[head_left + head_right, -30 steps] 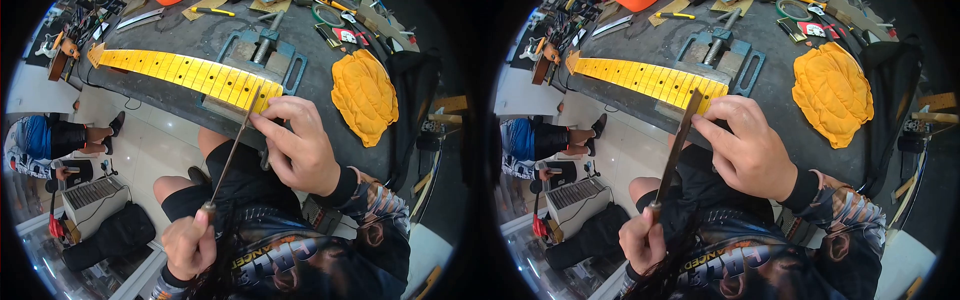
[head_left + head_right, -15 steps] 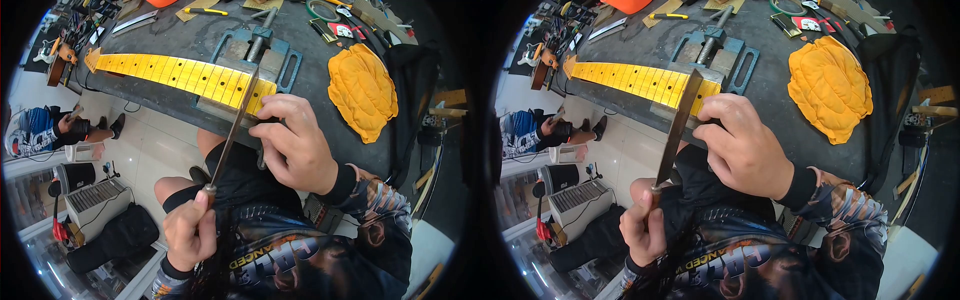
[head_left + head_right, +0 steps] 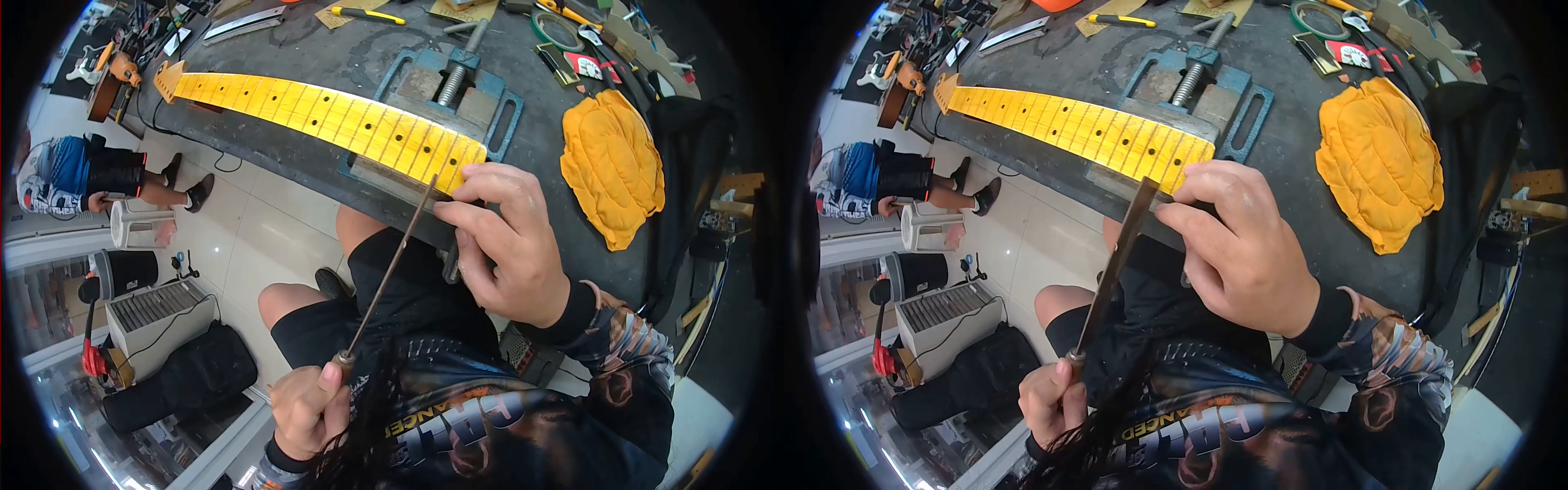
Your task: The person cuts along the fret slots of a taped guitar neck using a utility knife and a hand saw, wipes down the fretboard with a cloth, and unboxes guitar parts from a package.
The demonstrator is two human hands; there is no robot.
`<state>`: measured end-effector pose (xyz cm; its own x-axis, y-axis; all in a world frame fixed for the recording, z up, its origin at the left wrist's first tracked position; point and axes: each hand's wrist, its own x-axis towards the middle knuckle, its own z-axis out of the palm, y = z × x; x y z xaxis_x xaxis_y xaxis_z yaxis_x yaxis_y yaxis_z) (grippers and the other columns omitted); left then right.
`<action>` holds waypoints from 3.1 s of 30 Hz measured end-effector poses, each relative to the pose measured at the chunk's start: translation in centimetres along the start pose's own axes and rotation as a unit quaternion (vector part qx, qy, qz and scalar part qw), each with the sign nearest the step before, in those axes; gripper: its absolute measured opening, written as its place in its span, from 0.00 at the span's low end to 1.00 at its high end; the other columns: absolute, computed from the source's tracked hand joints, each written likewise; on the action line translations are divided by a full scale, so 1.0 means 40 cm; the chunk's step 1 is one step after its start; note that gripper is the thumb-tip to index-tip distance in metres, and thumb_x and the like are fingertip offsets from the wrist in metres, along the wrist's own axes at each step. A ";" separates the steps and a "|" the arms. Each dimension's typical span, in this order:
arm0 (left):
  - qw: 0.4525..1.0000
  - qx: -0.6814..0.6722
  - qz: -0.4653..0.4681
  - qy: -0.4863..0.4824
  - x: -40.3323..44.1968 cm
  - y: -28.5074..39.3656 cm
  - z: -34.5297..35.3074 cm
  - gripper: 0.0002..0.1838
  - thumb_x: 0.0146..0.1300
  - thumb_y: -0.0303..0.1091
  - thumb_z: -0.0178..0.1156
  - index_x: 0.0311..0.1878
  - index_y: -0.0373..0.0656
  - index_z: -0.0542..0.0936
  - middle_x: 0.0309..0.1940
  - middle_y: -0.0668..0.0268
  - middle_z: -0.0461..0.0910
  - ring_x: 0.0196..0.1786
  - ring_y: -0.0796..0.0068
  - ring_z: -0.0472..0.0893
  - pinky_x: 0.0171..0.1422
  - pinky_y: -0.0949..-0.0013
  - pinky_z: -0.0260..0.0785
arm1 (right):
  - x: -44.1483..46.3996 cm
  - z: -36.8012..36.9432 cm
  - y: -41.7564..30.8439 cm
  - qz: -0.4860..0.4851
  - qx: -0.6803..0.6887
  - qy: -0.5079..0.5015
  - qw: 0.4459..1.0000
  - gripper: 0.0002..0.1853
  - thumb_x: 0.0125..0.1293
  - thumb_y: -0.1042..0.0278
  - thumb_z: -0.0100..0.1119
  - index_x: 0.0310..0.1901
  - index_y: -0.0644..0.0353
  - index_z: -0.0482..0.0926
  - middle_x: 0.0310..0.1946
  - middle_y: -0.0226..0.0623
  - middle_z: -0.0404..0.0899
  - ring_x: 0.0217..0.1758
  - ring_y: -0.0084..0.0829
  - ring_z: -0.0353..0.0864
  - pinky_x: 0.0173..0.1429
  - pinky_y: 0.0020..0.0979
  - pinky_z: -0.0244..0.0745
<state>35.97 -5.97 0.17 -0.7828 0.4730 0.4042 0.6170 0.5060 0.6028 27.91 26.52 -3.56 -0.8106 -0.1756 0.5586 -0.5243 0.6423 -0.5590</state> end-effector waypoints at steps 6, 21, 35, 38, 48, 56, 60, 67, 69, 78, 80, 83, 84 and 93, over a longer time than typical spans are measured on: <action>1.000 -0.019 0.000 -0.010 -0.007 -0.008 -0.012 0.34 0.62 0.12 0.73 0.73 0.35 0.81 0.25 0.64 0.76 0.21 0.62 0.75 0.27 0.59 0.67 | 0.003 -0.006 -0.001 -0.004 -0.014 -0.010 1.000 0.28 0.54 0.88 0.71 0.60 0.61 0.90 0.60 0.41 0.82 0.71 0.53 0.83 0.75 0.53 0.79; 0.998 -0.051 -0.024 0.001 -0.030 -0.017 -0.006 0.29 0.64 0.14 0.75 0.69 0.35 0.82 0.27 0.61 0.79 0.23 0.59 0.79 0.29 0.58 0.71 | 0.005 -0.006 -0.006 0.005 -0.017 -0.020 1.000 0.29 0.54 0.90 0.70 0.60 0.62 0.92 0.60 0.42 0.83 0.70 0.52 0.83 0.73 0.51 0.79; 0.999 -0.039 -0.014 -0.005 0.029 -0.010 0.008 0.31 0.62 0.12 0.74 0.70 0.34 0.83 0.25 0.64 0.76 0.22 0.62 0.76 0.28 0.59 0.68 | 0.004 -0.009 0.000 -0.008 -0.026 -0.030 0.999 0.33 0.52 0.87 0.71 0.64 0.62 0.89 0.60 0.40 0.81 0.72 0.52 0.82 0.77 0.52 0.79; 0.999 -0.034 0.003 -0.013 0.126 -0.026 0.034 0.32 0.60 0.11 0.74 0.70 0.32 0.84 0.24 0.64 0.75 0.21 0.62 0.76 0.28 0.59 0.67 | 0.003 -0.002 -0.003 -0.011 -0.031 -0.026 0.999 0.33 0.52 0.87 0.71 0.64 0.63 0.89 0.60 0.40 0.82 0.71 0.52 0.82 0.77 0.52 0.79; 1.000 0.031 0.000 -0.004 0.085 0.037 0.029 0.35 0.61 0.09 0.72 0.74 0.31 0.82 0.23 0.65 0.73 0.20 0.63 0.74 0.26 0.60 0.66 | -0.001 -0.009 0.003 -0.002 -0.012 -0.022 1.000 0.32 0.54 0.84 0.72 0.65 0.63 0.88 0.60 0.42 0.81 0.71 0.54 0.82 0.76 0.52 0.80; 1.000 0.026 -0.014 -0.010 0.060 0.022 0.034 0.31 0.65 0.11 0.71 0.72 0.30 0.82 0.24 0.61 0.76 0.21 0.61 0.76 0.27 0.60 0.67 | -0.005 -0.005 0.004 -0.004 0.000 -0.013 1.000 0.32 0.55 0.85 0.71 0.66 0.64 0.88 0.61 0.43 0.81 0.72 0.55 0.82 0.75 0.53 0.81; 0.999 0.039 0.012 0.005 0.107 0.002 0.059 0.29 0.66 0.11 0.70 0.71 0.30 0.82 0.25 0.60 0.77 0.21 0.61 0.76 0.28 0.60 0.67 | -0.007 -0.002 0.003 -0.010 -0.013 -0.012 1.000 0.32 0.56 0.85 0.71 0.66 0.64 0.88 0.61 0.43 0.81 0.72 0.55 0.82 0.75 0.52 0.81; 0.998 0.053 0.009 0.021 0.099 0.023 0.064 0.31 0.62 0.08 0.70 0.71 0.29 0.83 0.25 0.61 0.79 0.21 0.62 0.77 0.29 0.62 0.69 | -0.010 0.004 -0.004 0.010 0.001 0.002 1.000 0.32 0.55 0.88 0.70 0.65 0.63 0.90 0.60 0.41 0.83 0.70 0.54 0.84 0.74 0.52 0.81; 0.998 0.054 0.004 0.021 0.113 0.033 0.066 0.32 0.62 0.08 0.69 0.71 0.30 0.84 0.25 0.60 0.79 0.21 0.62 0.77 0.29 0.61 0.69 | -0.011 0.001 -0.003 0.010 0.007 0.001 1.000 0.32 0.55 0.88 0.70 0.65 0.63 0.90 0.60 0.41 0.83 0.70 0.54 0.84 0.74 0.52 0.81; 0.999 0.043 0.027 -0.002 0.120 0.010 0.034 0.34 0.59 0.07 0.69 0.72 0.32 0.84 0.22 0.63 0.74 0.19 0.62 0.73 0.26 0.62 0.63 | -0.012 0.001 -0.002 0.009 0.001 0.003 1.000 0.31 0.56 0.87 0.71 0.65 0.63 0.90 0.60 0.41 0.83 0.70 0.54 0.84 0.73 0.53 0.81; 0.999 0.053 0.009 -0.006 0.055 0.039 0.012 0.34 0.59 0.08 0.69 0.72 0.33 0.84 0.22 0.63 0.74 0.19 0.62 0.73 0.25 0.62 0.63 | -0.008 0.000 -0.003 0.004 0.004 0.000 1.000 0.31 0.55 0.87 0.71 0.64 0.63 0.90 0.60 0.41 0.83 0.70 0.54 0.84 0.73 0.53 0.81; 0.998 0.061 -0.011 0.005 0.028 0.055 0.010 0.33 0.59 0.08 0.70 0.71 0.32 0.84 0.22 0.63 0.74 0.18 0.63 0.72 0.25 0.62 0.63 | -0.008 0.002 -0.004 0.002 -0.003 0.001 1.000 0.31 0.55 0.88 0.71 0.64 0.64 0.90 0.60 0.42 0.83 0.70 0.54 0.84 0.73 0.53 0.81; 0.998 0.059 -0.017 0.010 0.024 0.061 0.013 0.33 0.59 0.08 0.70 0.71 0.32 0.84 0.22 0.63 0.74 0.18 0.63 0.73 0.25 0.62 0.63 | -0.007 0.001 -0.003 0.001 -0.002 -0.001 1.000 0.31 0.55 0.88 0.71 0.64 0.64 0.90 0.60 0.42 0.83 0.70 0.54 0.84 0.73 0.53 0.81; 0.991 0.120 -0.057 -0.011 0.046 0.096 0.020 0.29 0.63 0.10 0.67 0.69 0.33 0.86 0.36 0.53 0.92 0.29 0.59 0.88 0.43 0.63 0.81 | -0.007 -0.004 -0.005 -0.011 -0.008 -0.003 1.000 0.32 0.55 0.86 0.71 0.65 0.66 0.88 0.61 0.43 0.81 0.72 0.55 0.82 0.75 0.53 0.80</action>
<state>36.95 -2.58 2.69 -0.8483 0.4169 0.3266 0.5280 0.7132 0.4611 28.29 26.58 -3.51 -0.8009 -0.1934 0.5667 -0.5372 0.6502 -0.5372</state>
